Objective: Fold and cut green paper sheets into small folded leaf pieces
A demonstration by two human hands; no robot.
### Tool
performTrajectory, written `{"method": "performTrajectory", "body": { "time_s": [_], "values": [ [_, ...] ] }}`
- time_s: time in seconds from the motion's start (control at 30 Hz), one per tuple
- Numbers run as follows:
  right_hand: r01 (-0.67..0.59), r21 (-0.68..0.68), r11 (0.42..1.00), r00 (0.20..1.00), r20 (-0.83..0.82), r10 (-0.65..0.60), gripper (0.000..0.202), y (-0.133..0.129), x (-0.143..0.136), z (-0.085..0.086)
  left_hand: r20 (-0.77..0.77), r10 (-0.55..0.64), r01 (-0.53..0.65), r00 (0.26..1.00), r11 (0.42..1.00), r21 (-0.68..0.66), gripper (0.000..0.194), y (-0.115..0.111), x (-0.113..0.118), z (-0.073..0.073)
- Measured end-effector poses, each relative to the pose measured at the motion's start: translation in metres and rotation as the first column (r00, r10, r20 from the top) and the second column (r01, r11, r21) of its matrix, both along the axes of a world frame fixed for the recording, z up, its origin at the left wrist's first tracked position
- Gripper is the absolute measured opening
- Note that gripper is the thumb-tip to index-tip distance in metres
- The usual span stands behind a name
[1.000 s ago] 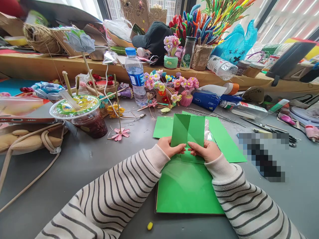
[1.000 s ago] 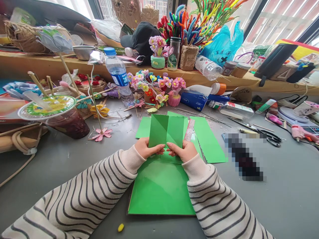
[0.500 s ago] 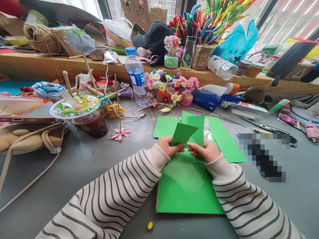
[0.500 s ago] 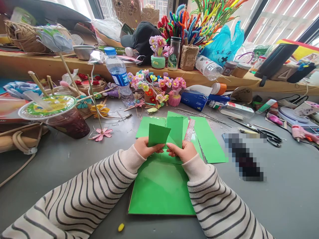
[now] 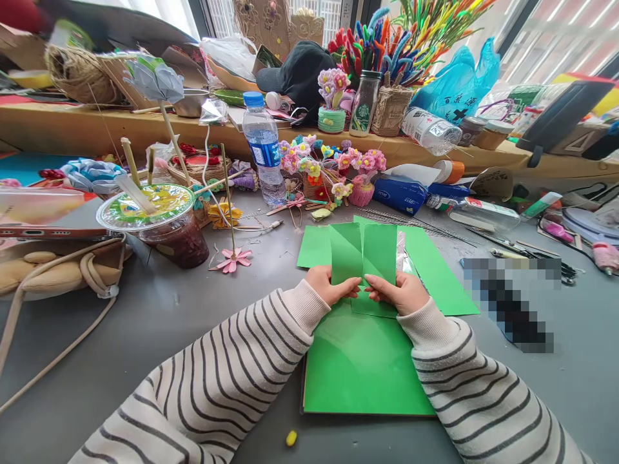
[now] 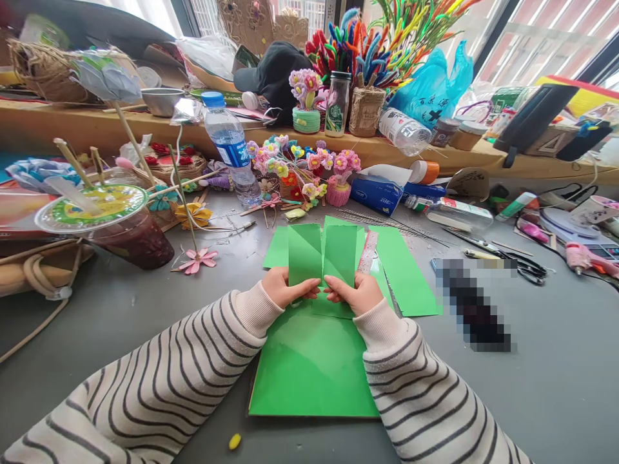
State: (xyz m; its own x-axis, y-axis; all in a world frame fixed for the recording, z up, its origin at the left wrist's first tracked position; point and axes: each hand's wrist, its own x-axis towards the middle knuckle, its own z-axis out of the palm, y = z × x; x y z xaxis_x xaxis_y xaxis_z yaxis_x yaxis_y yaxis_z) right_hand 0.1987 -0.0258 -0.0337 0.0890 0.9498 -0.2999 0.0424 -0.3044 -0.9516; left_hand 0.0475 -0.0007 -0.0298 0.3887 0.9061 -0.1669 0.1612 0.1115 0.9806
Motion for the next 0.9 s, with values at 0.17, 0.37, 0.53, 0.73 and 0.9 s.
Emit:
{"method": "performTrajectory", "body": {
  "time_s": [0.17,0.37,0.53,0.73,0.9],
  "values": [
    [-0.042,0.003,0.999,0.998,0.057,0.042,0.023,0.000,0.000,0.001,0.060,0.033,-0.031,0.998,0.999,-0.040,0.017,-0.001,0.001,0.001],
    [-0.063,0.021,0.998,0.995,0.082,0.061,0.029,0.001,0.001,-0.003,0.001,-0.001,0.001,1.000,0.992,0.126,0.018,-0.002,-0.001,-0.002],
    [-0.046,-0.007,0.999,0.997,0.060,0.047,0.028,0.001,0.001,-0.002,-0.009,0.001,0.001,1.000,0.993,0.120,0.020,-0.002,-0.001,-0.003],
    [-0.045,-0.004,0.999,0.998,0.039,0.045,0.023,0.001,-0.001,0.001,-0.042,-0.019,0.026,0.999,0.988,0.155,0.026,0.001,-0.002,-0.010],
    [-0.017,-0.005,1.000,0.999,0.029,0.017,0.021,-0.001,-0.001,0.003,-0.080,-0.078,0.091,0.994,0.982,0.167,0.028,0.001,-0.002,-0.012]
  ]
}}
